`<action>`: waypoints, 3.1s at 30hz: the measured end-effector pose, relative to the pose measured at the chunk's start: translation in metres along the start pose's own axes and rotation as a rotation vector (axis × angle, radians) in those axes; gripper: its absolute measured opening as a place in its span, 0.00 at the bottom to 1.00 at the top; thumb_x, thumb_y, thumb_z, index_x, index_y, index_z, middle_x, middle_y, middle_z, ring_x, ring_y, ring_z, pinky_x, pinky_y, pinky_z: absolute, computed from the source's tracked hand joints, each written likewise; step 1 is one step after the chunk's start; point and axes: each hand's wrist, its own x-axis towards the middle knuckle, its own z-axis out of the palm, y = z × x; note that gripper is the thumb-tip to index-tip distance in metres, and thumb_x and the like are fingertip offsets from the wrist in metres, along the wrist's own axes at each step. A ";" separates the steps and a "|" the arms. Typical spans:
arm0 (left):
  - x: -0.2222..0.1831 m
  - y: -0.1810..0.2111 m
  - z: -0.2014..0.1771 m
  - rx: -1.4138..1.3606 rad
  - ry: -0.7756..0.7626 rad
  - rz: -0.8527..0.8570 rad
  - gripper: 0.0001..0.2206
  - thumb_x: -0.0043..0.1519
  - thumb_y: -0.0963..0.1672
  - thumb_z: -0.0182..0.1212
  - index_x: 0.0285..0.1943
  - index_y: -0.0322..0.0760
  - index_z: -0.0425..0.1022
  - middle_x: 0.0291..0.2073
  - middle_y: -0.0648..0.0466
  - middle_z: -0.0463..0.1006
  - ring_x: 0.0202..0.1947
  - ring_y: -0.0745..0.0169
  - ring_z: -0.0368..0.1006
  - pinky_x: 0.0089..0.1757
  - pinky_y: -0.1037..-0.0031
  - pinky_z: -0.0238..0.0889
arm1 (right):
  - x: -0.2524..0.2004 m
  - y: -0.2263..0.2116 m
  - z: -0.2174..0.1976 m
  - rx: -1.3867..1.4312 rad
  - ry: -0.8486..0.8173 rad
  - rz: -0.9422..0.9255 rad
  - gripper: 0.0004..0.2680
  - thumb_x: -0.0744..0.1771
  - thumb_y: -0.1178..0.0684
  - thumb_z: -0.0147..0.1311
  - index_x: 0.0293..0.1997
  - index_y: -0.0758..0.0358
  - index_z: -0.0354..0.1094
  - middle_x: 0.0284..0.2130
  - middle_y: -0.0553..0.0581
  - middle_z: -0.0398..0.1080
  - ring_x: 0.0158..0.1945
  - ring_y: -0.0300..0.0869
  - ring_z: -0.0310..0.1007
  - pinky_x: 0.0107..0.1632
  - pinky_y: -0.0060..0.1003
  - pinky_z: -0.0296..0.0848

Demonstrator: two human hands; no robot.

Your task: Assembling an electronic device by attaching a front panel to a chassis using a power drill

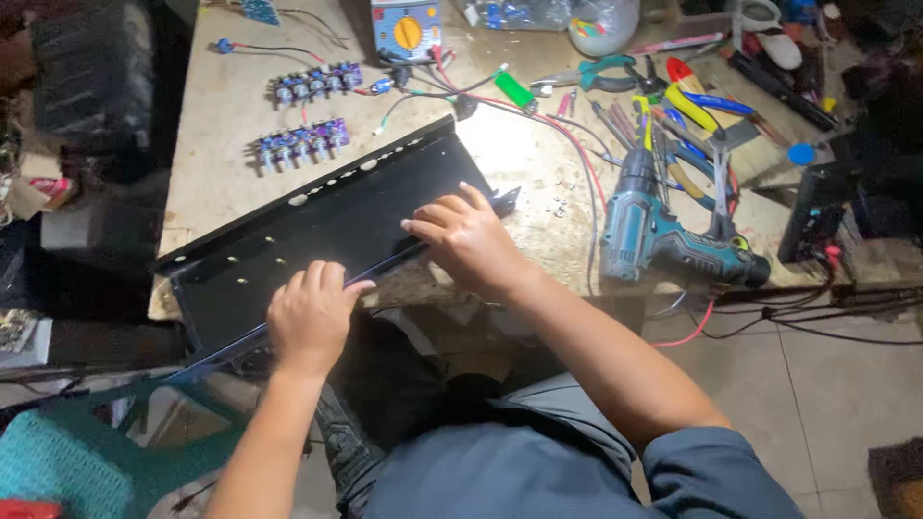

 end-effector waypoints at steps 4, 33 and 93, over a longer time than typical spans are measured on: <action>0.008 0.004 -0.012 -0.061 -0.081 -0.022 0.23 0.65 0.63 0.48 0.41 0.47 0.68 0.30 0.61 0.68 0.32 0.56 0.75 0.32 0.65 0.70 | -0.058 0.046 -0.037 0.123 0.100 0.253 0.13 0.63 0.54 0.65 0.52 0.47 0.74 0.43 0.48 0.75 0.46 0.47 0.77 0.49 0.44 0.75; 0.160 0.139 0.048 -0.698 -0.388 -0.043 0.16 0.57 0.45 0.66 0.55 0.57 0.80 0.41 0.60 0.84 0.44 0.52 0.82 0.44 0.59 0.76 | -0.127 0.188 0.006 -0.421 -0.150 0.339 0.08 0.65 0.48 0.50 0.24 0.44 0.68 0.23 0.43 0.64 0.33 0.42 0.73 0.37 0.36 0.65; 0.169 0.130 0.029 -0.827 -0.448 -0.089 0.16 0.54 0.45 0.68 0.53 0.56 0.79 0.42 0.58 0.86 0.48 0.51 0.81 0.50 0.61 0.71 | -0.045 0.030 -0.011 0.647 0.499 1.060 0.08 0.63 0.58 0.71 0.35 0.59 0.70 0.32 0.54 0.81 0.37 0.39 0.82 0.42 0.33 0.80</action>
